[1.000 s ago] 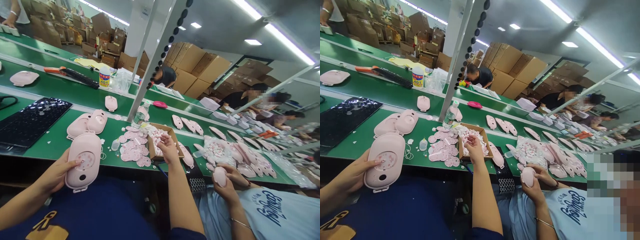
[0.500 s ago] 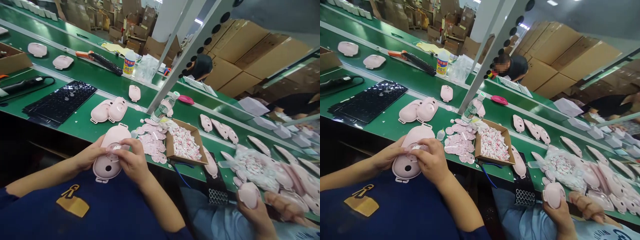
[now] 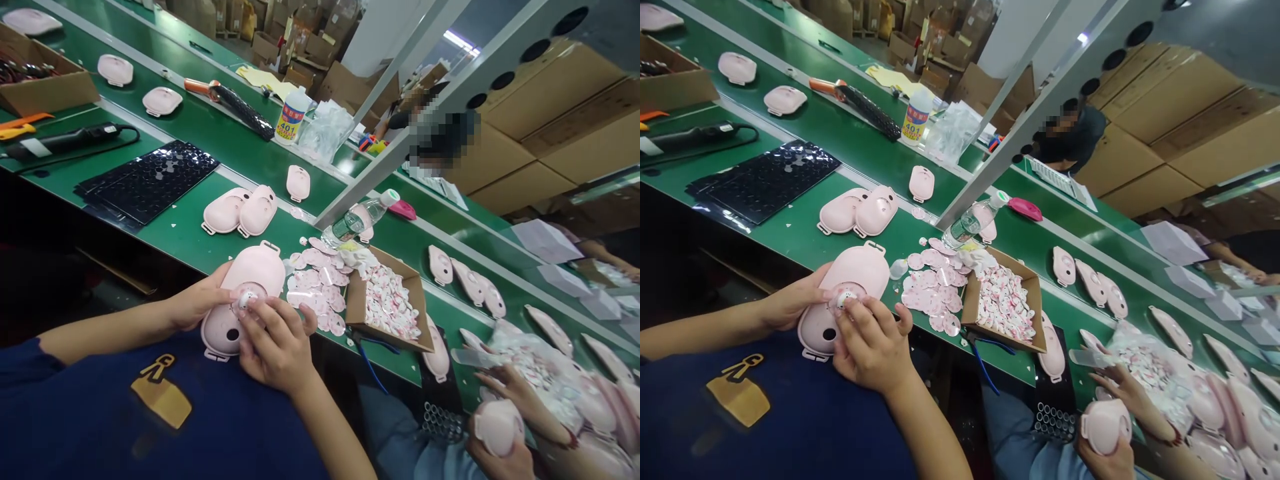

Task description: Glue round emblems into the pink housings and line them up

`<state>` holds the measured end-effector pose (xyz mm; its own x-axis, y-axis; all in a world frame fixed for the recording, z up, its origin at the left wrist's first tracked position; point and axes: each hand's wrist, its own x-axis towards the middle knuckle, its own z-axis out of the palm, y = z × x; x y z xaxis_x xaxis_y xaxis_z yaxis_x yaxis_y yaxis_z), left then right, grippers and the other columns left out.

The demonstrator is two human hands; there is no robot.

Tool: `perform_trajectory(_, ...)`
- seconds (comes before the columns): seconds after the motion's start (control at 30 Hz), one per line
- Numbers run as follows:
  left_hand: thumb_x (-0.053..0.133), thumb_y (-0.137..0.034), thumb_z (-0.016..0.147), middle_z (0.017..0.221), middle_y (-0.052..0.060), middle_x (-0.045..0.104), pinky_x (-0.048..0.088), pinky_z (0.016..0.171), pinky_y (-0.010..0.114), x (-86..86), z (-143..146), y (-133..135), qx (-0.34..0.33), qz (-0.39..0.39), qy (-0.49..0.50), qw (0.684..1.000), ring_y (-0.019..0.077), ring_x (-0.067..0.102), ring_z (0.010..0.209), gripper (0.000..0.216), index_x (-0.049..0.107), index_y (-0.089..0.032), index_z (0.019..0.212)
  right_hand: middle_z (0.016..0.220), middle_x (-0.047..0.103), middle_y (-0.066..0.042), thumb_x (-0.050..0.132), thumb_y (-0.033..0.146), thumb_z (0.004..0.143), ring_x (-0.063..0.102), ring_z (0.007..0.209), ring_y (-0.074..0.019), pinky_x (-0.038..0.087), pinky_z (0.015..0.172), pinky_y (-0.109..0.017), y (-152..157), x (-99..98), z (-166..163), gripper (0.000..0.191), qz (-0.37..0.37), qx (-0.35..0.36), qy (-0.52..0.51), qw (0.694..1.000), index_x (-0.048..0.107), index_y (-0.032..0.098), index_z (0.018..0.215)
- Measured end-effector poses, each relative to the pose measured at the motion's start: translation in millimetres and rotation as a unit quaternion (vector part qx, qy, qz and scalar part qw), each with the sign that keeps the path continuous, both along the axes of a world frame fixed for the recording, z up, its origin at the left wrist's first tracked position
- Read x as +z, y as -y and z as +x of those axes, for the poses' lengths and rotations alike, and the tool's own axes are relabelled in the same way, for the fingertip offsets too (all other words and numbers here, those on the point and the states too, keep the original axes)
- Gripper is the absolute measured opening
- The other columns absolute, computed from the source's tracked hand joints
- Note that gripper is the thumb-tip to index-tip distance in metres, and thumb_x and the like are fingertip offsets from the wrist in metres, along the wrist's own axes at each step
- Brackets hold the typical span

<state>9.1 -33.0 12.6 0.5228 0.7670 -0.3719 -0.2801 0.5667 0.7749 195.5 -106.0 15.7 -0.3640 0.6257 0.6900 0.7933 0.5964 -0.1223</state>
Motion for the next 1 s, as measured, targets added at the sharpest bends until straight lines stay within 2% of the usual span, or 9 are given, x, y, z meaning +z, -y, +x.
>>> perform_trajectory(0.17,0.088,-0.040,0.068,0.126,0.012,0.071,0.057,0.089,0.033,-7.3,-1.1,-1.1,-0.024,0.025,0.018,0.999,0.0338,0.066,0.118,0.086,0.049,-0.022,0.143,0.114,0.077,-0.002,0.057,0.028,0.087,0.064,0.115,-0.0216,0.010,0.126,-0.044,0.5,-1.7,-0.3,0.027,0.009,-0.002,-0.018,1.000,0.070,0.025,0.111)
perform_trajectory(0.33,0.087,-0.044,0.070,0.131,0.014,0.068,0.056,0.092,0.037,-5.0,-2.7,0.3,-0.034,0.053,0.008,0.998,0.0366,0.063,0.122,0.089,0.046,-0.022,0.146,0.114,0.078,0.000,0.053,0.020,0.083,0.065,0.115,-0.0204,0.012,0.126,-0.045,0.2,1.8,2.9,0.027,0.024,0.017,-0.016,0.999,0.069,0.026,0.104)
perform_trajectory(0.47,0.083,-0.045,0.076,0.143,0.015,0.060,0.051,0.103,0.041,-7.3,-7.1,0.1,-0.059,0.142,-0.030,0.988,0.0377,0.056,0.131,0.090,0.039,-0.021,0.152,0.111,0.076,-0.002,0.053,0.021,0.081,0.061,0.116,-0.0218,0.008,0.125,-0.046,1.1,-0.5,2.7,0.028,0.040,0.023,-0.005,0.999,0.067,0.023,0.105)
perform_trajectory(0.6,0.078,-0.043,0.081,0.144,0.016,0.057,0.050,0.105,0.044,-13.3,-10.5,-0.8,-0.080,0.240,-0.047,0.966,0.0374,0.056,0.131,0.091,0.032,-0.019,0.155,0.124,0.063,-0.009,0.054,0.019,0.078,0.060,0.115,-0.0240,0.022,0.118,-0.048,2.0,-4.6,2.0,0.041,0.021,-0.013,-0.094,0.995,0.061,0.022,0.118)
perform_trajectory(0.7,0.075,-0.041,0.082,0.143,0.016,0.057,0.050,0.105,0.046,-14.1,-11.2,-0.9,-0.085,0.280,-0.063,0.954,0.0377,0.057,0.130,0.090,0.031,-0.019,0.156,0.126,0.056,-0.008,0.054,0.020,0.077,0.058,0.114,-0.0247,0.027,0.113,-0.047,3.2,-6.0,1.9,0.049,0.011,-0.037,-0.101,0.994,0.058,0.026,0.126)
perform_trajectory(0.87,0.072,-0.035,0.082,0.144,0.017,0.056,0.051,0.104,0.045,-13.9,-11.0,-1.0,-0.086,0.311,-0.097,0.941,0.0358,0.059,0.127,0.089,0.027,-0.017,0.157,0.122,0.056,-0.006,0.054,0.024,0.079,0.054,0.111,-0.0238,0.025,0.112,-0.045,5.7,-6.8,0.8,0.037,0.021,-0.042,-0.064,0.997,0.067,0.028,0.113)
perform_trajectory(1.0,0.070,-0.032,0.081,0.141,0.016,0.058,0.050,0.106,0.044,-10.4,-9.4,-2.2,-0.077,0.333,-0.112,0.933,0.0350,0.059,0.127,0.086,0.029,-0.016,0.155,0.121,0.059,-0.006,0.055,0.024,0.080,0.054,0.110,-0.0240,0.023,0.114,-0.046,6.2,-9.0,-0.8,0.034,0.023,-0.048,-0.057,0.997,0.070,0.027,0.111)
